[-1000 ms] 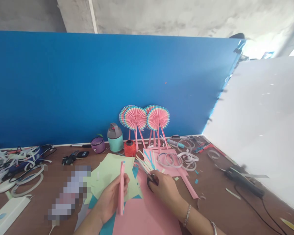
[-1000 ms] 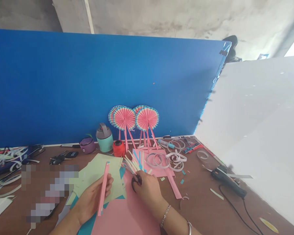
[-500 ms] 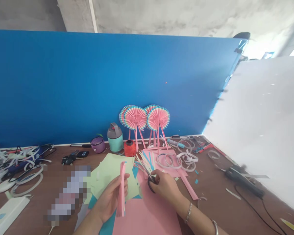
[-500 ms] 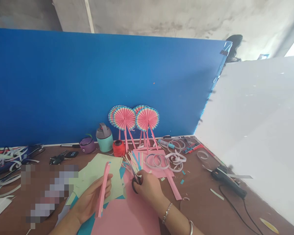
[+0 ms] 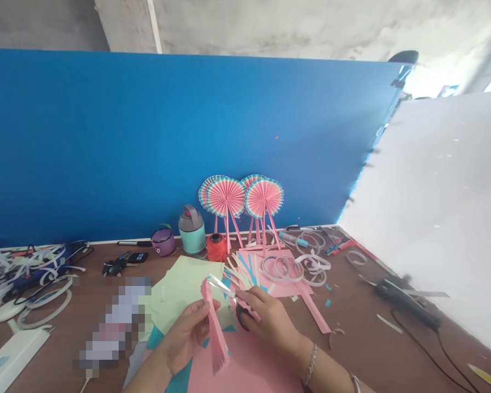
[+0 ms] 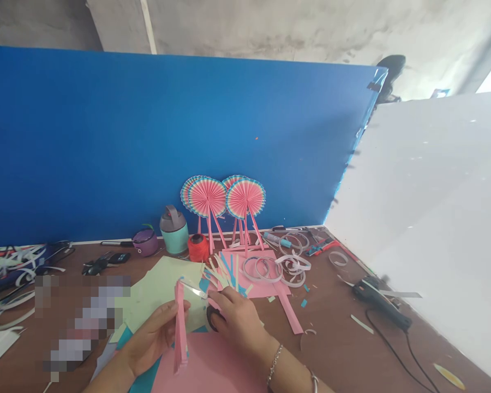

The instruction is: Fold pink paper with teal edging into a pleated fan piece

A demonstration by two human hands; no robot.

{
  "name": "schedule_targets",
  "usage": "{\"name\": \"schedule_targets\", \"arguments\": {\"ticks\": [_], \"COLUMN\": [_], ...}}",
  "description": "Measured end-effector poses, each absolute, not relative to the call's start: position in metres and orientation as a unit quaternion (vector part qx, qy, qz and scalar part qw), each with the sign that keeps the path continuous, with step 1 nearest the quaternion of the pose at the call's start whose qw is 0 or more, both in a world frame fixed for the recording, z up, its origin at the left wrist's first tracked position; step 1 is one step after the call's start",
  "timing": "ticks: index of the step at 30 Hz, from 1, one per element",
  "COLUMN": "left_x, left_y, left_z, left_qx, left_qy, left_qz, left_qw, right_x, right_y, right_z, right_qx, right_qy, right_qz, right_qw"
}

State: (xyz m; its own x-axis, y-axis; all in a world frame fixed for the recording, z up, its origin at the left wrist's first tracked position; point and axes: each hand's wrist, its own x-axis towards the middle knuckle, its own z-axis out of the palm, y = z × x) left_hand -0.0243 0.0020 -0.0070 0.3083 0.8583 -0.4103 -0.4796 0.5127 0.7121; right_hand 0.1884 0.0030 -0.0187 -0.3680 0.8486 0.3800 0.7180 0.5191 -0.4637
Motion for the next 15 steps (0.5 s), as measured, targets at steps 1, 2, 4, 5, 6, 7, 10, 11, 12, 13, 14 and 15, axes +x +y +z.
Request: {"name": "schedule_targets", "arguments": {"ticks": [1,2,4,5,6,7,10,11,12,13,14,15], "left_x": [-0.0241,-0.024,-0.0239,-0.0238,-0.0238,-0.0236,-0.0227,-0.0222,-0.0217,-0.0211,-0.0206,-0.0201], "left_y": [0.0013,0.0007,-0.0006,-0.0011,-0.0017,-0.0022,-0.0033,-0.0035,-0.0037,-0.0038,-0.0039,-0.004], "left_z": [-0.0068,-0.0066,-0.0063,-0.0061,-0.0059,-0.0058,-0.0051,-0.0049,-0.0046,-0.0044,-0.0043,-0.0043], "left_qx": [0.243,0.25,0.261,0.265,0.267,0.268,0.269,0.269,0.269,0.268,0.268,0.27], "left_qy": [0.399,0.397,0.393,0.391,0.39,0.389,0.385,0.385,0.386,0.388,0.39,0.391], "left_qz": [0.427,0.42,0.407,0.401,0.397,0.394,0.388,0.388,0.388,0.39,0.39,0.391], "left_qw": [0.774,0.777,0.782,0.785,0.787,0.788,0.793,0.793,0.792,0.791,0.79,0.788], "right_x": [0.188,0.1877,0.1872,0.1871,0.1869,0.1867,0.1858,0.1852,0.1846,0.1838,0.1829,0.182], "right_y": [0.003,0.0032,0.0036,0.0038,0.0039,0.0038,0.0029,0.0023,0.0017,0.0009,0.0,-0.0009], "right_z": [-0.0197,-0.0204,-0.021,-0.0212,-0.0214,-0.0215,-0.0216,-0.0212,-0.0206,-0.0197,-0.0186,-0.0174], "right_qx": [-0.474,-0.471,-0.467,-0.467,-0.468,-0.468,-0.474,-0.475,-0.476,-0.478,-0.479,-0.48], "right_qy": [-0.826,-0.831,-0.838,-0.841,-0.842,-0.843,-0.844,-0.844,-0.844,-0.844,-0.843,-0.844], "right_qz": [0.107,0.103,0.091,0.083,0.076,0.071,0.068,0.069,0.07,0.071,0.072,0.074], "right_qw": [0.287,0.279,0.267,0.262,0.257,0.254,0.244,0.24,0.237,0.234,0.232,0.23]}}
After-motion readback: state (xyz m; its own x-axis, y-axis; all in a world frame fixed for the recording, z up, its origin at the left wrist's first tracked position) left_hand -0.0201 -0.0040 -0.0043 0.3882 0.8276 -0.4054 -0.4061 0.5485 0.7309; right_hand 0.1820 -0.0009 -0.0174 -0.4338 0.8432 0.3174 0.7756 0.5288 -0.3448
